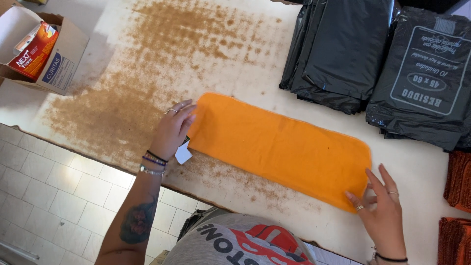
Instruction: The person folds orange cloths by hand on a counter, applies green stickers to them, and then places the folded items into an orange bin.
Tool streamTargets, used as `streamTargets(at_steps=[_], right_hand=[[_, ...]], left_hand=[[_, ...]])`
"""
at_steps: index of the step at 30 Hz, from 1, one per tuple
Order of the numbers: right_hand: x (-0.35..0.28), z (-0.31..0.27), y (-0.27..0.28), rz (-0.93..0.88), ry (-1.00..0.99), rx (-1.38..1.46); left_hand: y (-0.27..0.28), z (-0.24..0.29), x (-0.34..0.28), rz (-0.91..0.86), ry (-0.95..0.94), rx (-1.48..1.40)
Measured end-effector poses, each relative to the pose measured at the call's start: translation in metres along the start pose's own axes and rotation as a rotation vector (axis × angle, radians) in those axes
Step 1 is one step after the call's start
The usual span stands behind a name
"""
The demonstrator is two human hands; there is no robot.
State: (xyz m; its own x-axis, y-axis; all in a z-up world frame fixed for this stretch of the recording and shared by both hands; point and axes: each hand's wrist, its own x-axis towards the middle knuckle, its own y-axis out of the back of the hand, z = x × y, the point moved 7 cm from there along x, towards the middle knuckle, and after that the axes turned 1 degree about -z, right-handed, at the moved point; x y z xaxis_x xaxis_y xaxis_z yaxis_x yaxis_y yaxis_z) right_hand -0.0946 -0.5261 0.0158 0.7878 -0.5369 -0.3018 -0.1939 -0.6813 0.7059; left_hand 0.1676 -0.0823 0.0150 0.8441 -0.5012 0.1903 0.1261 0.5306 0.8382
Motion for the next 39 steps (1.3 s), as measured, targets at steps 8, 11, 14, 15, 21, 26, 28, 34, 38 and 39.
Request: streamTargets(at_steps=[8, 11, 14, 15, 21, 26, 28, 34, 38, 39], right_hand=[[-0.012, -0.121, -0.107, 0.145, 0.832, -0.316], [0.017, -0.118, -0.169, -0.075, 0.664, -0.561], [0.026, -0.104, -0.165, -0.002, 0.667, -0.595], [0.029, -0.096, -0.156, 0.002, 0.594, -0.568], [0.039, -0.041, -0.094, 0.112, 0.348, -0.520], [0.035, -0.002, -0.059, 0.175, 0.236, -0.485], [0.029, 0.005, -0.042, 0.176, 0.151, -0.448], [0.013, 0.081, -0.013, 0.459, 0.191, -0.536], [-0.010, 0.090, -0.004, 0.585, 0.267, -0.528], [-0.020, 0.084, -0.002, 0.710, 0.333, -0.594]], left_hand=[[-0.077, 0.160, 0.018, 0.163, -0.304, 0.125], [-0.159, 0.151, 0.023, -0.200, -0.115, 0.205], [-0.157, 0.151, 0.023, -0.186, -0.102, 0.249], [-0.157, 0.146, 0.023, -0.204, -0.081, 0.266], [-0.147, 0.125, 0.027, -0.156, 0.014, 0.269], [-0.134, 0.089, 0.027, -0.103, 0.117, 0.260], [-0.128, 0.069, 0.028, -0.015, 0.180, 0.381], [-0.104, 0.044, 0.013, 0.103, 0.046, 0.075], [-0.053, 0.063, -0.019, 0.220, 0.083, 0.060], [-0.051, 0.066, -0.023, 0.202, 0.070, 0.081]])
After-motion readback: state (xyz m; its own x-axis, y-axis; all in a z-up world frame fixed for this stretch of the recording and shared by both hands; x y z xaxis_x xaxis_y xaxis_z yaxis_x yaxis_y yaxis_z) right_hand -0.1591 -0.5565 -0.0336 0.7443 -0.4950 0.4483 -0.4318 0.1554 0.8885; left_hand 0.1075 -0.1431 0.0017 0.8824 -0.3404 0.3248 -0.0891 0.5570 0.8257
